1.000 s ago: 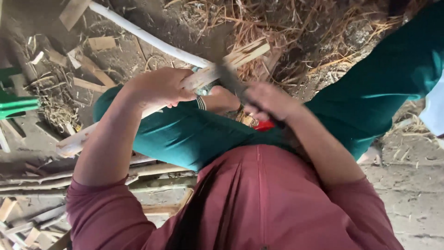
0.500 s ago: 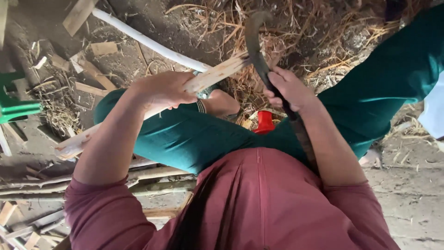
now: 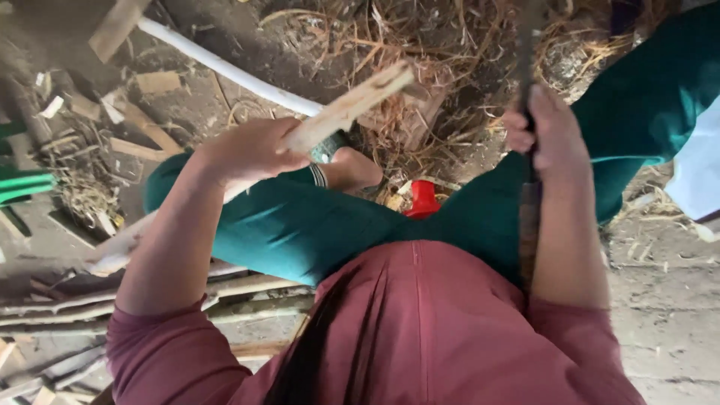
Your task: The person sits on the ground and uses a curved blade to shave and shape a piece of light-colored wood. They repeatedly rotate the wood and scrape its surface to remove thin layers, creating wood shavings that fall to the floor.
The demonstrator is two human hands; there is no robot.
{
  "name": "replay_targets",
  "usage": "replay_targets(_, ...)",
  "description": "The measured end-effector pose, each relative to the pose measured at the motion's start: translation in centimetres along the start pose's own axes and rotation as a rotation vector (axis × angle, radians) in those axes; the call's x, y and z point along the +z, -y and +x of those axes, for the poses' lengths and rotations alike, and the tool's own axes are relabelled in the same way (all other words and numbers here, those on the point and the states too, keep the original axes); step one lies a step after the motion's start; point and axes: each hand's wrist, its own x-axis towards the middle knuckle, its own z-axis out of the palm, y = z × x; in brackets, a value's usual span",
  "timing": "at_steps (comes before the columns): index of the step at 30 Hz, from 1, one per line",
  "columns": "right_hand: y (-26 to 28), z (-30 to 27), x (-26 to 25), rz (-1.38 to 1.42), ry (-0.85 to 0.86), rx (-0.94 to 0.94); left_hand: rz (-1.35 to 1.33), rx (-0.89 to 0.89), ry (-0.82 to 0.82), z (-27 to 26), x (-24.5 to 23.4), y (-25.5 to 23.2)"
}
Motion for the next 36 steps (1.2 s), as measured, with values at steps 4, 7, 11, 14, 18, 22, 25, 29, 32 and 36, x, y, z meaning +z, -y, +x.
replay_targets(4, -2.7, -1.6, 7.4, -0.025, 0.374, 0.085, 0.254, 0.027, -0.088, -0.5, 0.8, -1.0)
replay_targets(7, -4.5, -3.3, 13.9, -0.026, 0.672, 0.111, 0.255, 0.050, -0.146, -0.6, 1.2, -1.3)
replay_targets(11, -5.7, -3.5, 15.5, -0.145, 0.709, 0.098, 0.189, 0.085, -0.184, -1.1, 2.2, -0.1)
replay_targets(14, -7.2, 2.5, 7.8, -0.347, 0.426, 0.063, 0.095, 0.025, -0.206, -2.0, 2.8, -0.3)
replay_targets(18, -4.8, 1.9, 5.4, 0.051, 0.369, 0.000, 0.111, 0.074, -0.238, -2.9, 2.8, -2.0)
replay_targets(22, -4.4, -1.1, 10.6, -0.328, 0.701, -0.553, 0.359, 0.031, -0.290, -2.4, 3.9, -2.2)
replay_targets(25, -4.9, -3.8, 14.8, -0.334, 0.876, -0.509, 0.436, 0.049, -0.309, -2.4, 4.6, -2.2)
replay_targets(29, -6.2, -1.3, 13.2, -0.266, 0.708, 0.003, 0.287, 0.023, -0.245, -4.0, 4.1, -3.2)
replay_targets(32, -2.1, -1.4, 10.7, 0.111, 0.600, 0.022, 0.264, 0.001, -0.268, -3.5, 4.2, -2.3)
replay_targets(36, -4.4, -2.5, 13.0, -0.133, 0.707, -0.029, 0.256, 0.033, -0.274, -3.8, 4.0, -3.2)
